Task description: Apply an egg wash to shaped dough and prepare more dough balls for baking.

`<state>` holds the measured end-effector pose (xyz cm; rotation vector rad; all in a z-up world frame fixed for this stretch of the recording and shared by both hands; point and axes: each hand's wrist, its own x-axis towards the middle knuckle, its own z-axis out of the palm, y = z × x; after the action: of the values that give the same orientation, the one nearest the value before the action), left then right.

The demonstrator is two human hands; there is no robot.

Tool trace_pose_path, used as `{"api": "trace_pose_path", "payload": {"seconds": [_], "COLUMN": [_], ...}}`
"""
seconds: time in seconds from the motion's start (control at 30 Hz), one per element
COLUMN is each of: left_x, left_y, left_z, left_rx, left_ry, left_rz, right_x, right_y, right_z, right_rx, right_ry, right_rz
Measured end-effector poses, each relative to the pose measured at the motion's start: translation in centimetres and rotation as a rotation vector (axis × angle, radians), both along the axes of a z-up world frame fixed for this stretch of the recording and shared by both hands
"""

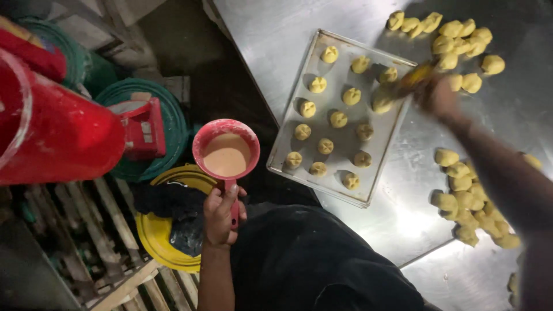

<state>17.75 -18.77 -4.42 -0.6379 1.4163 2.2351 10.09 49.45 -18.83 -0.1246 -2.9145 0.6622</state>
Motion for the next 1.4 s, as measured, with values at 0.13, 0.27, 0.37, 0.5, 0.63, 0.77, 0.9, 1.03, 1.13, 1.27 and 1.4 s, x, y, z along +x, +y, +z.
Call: {"api": "trace_pose_path", "payload": {"seconds": [0.13,0.27,0.37,0.5,0.63,0.77,0.9,1.03,1.13,1.27,1.4], "left_x": [0.7,0.7,0.1,-0.5,-1.9,-4.4,-8.5,-12.3,-14.6,-17.8,-20.3], "left_y": [-0.5,-1.4,-1.7,-1.8,-2.8,-3.9,-3.5,-4.1,-5.4,-6.2,-6.0], "left_z": [0.7,0.5,1.3,1.2,-0.2,-1.7,-0.3,-0.5,-2.1,-1.3,-0.1], "left_rx": [-0.041,-0.046,-0.074,-0.019,0.012,0.016,0.055,0.072,0.086,0.085,0.121], "left_ry": [0.006,0.031,0.038,0.058,0.085,0.038,0.07,0.097,0.082,0.078,0.103], "left_rz": [-0.014,-0.009,0.012,0.036,-0.038,-0.109,-0.123,-0.162,-0.202,-0.254,-0.256], "right_x": [-5.9,1.0,8.3,10.0,3.0,-5.2,-9.3,-14.5,-15.0,-9.9,-5.4], "right_y": [-3.5,-11.0,-23.9,-36.2,-32.4,-26.1,-25.5,-24.2,-23.7,-18.3,-16.6], "right_z": [9.7,8.5,10.5,15.4,7.4,9.7,14.9,8.9,7.1,7.4,10.7], "right_rx": [0.112,0.309,0.205,-0.074,-0.182,-0.262,-0.706,-0.581,-0.374,-0.259,-0.249], "right_ry": [0.13,-0.057,0.076,0.235,-0.099,0.083,0.46,0.49,0.335,0.488,0.513], "right_rz": [-0.075,0.027,0.305,0.54,0.245,-0.279,-0.377,-0.474,-0.595,-0.667,-0.769]}}
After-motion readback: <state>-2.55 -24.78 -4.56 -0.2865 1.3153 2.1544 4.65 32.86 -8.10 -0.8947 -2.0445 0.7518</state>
